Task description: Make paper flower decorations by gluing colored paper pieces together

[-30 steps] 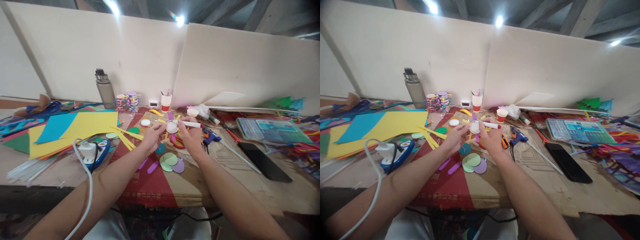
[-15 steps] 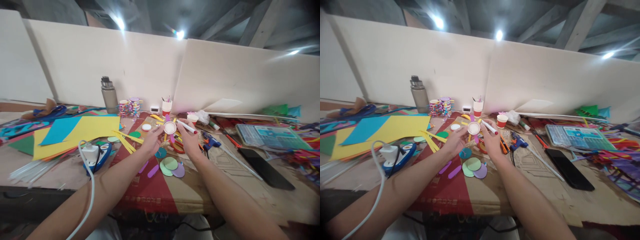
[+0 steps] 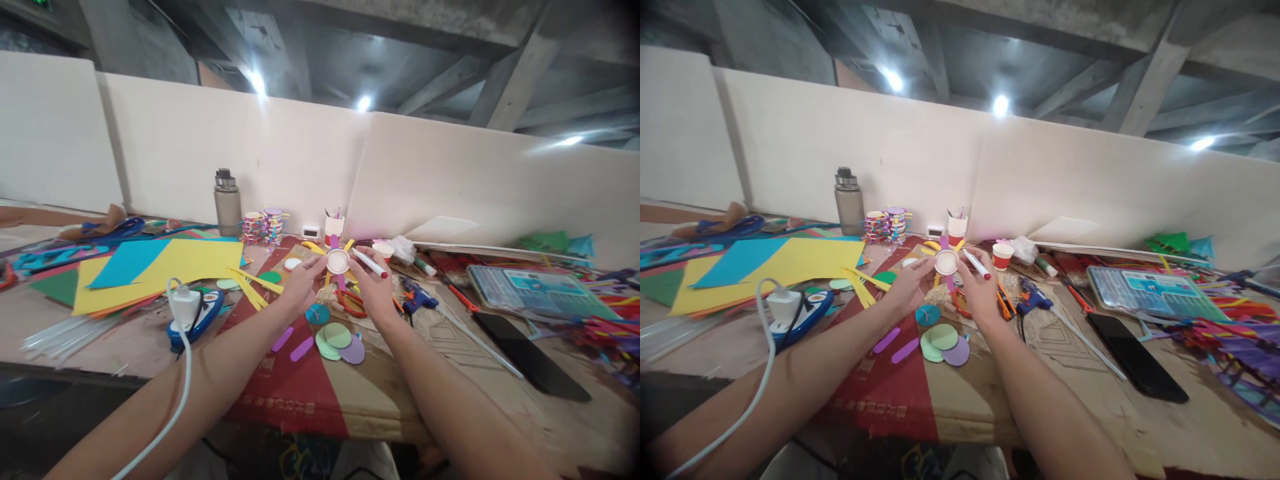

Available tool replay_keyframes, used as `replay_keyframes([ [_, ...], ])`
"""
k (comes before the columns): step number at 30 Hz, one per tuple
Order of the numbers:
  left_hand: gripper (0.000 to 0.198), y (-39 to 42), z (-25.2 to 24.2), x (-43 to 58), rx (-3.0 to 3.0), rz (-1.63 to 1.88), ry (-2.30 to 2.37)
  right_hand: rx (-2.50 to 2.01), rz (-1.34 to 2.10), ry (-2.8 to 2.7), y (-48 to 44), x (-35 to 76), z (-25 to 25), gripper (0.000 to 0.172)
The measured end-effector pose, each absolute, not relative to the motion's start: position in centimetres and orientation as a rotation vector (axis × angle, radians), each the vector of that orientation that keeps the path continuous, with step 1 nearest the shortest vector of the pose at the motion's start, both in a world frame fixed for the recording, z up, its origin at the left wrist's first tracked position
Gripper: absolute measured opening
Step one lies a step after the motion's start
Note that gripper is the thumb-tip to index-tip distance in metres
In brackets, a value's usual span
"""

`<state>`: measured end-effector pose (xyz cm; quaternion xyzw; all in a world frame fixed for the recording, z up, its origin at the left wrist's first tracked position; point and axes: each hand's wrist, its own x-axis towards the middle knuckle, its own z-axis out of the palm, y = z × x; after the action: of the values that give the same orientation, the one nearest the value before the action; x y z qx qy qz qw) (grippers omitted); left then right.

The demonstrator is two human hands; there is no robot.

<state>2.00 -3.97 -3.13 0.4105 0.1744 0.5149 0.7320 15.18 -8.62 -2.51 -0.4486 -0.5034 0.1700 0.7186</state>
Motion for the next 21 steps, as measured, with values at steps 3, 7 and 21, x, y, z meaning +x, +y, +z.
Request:
replay_keyframes([
  [3,0.026,-3.7,-3.1,1.8,0.864,1.163,0.426,-1.031,0.233,-1.096,-9.3,15.4,-1.9,0.026],
  [7,0.024,-3.5,-3.2,1.8,0.873,1.183,0.422,-1.0,0.076,-1.251,-10.0,15.1,-1.6,0.02],
  [21,0.028,-4.3,-3.3,2.1,1.025,1.136,0.412,-1.073,-0.091,-1.518,-10.2,14.6,-2.4,0.015],
])
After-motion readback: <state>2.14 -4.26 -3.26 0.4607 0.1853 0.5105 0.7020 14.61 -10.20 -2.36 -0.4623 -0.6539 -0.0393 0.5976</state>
